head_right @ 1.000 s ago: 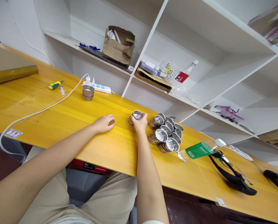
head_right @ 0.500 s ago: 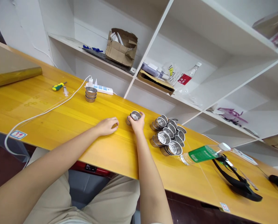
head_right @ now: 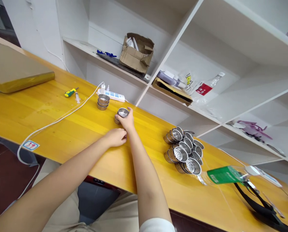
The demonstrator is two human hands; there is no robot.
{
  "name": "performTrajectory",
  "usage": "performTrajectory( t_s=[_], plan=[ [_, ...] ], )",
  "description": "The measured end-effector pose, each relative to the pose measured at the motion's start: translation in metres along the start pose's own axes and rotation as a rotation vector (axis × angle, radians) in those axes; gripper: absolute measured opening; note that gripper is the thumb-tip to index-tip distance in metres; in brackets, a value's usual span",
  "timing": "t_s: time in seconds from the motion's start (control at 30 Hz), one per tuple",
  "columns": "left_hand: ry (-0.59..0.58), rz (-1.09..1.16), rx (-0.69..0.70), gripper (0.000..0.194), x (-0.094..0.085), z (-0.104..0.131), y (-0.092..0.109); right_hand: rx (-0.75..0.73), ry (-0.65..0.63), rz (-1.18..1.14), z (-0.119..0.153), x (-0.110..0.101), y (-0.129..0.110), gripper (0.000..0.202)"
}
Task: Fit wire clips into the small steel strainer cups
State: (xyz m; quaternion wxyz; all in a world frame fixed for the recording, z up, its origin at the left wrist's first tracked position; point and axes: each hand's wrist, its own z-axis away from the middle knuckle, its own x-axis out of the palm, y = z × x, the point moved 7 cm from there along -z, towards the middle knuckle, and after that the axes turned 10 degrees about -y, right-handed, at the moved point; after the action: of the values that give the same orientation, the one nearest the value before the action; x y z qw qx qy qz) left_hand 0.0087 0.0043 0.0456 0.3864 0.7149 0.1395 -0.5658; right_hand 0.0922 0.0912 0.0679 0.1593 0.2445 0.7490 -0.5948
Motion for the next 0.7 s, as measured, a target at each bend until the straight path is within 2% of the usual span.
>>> performTrajectory(
  t_s=[0.13,0.2,0.27,0.37,0.5,0.6,0.7],
  plan=[
    [-0.177,0.019,-0.050,0.023,-0.013,0.011,0.009,-0.030,-0.066,-0.051,0.009,0.009,-0.007,0.094],
    [-0.327,0.046,-0.067,0.022,-0.020,0.022,0.015,-0.047,-0.081,-0.070,0.023,0.004,-0.008,0.094],
    [-0.448,0.107,0.019,0.019,-0.031,0.033,0.024,-0.060,-0.091,-0.078,0.043,-0.008,-0.005,0.093],
    [-0.392,0.183,0.097,0.021,-0.059,0.037,0.016,-0.046,-0.072,-0.087,0.080,-0.037,0.007,0.088],
    [-0.231,0.123,0.045,0.026,-0.081,0.012,-0.026,0.034,0.044,-0.096,0.133,-0.089,0.030,0.086],
    [-0.126,0.072,0.042,0.025,-0.081,-0.009,-0.047,0.103,0.136,-0.098,0.161,-0.120,0.043,0.085],
    [-0.059,0.061,0.086,0.022,-0.069,-0.014,-0.047,0.146,0.193,-0.078,0.160,-0.128,0.050,0.087]
  ],
)
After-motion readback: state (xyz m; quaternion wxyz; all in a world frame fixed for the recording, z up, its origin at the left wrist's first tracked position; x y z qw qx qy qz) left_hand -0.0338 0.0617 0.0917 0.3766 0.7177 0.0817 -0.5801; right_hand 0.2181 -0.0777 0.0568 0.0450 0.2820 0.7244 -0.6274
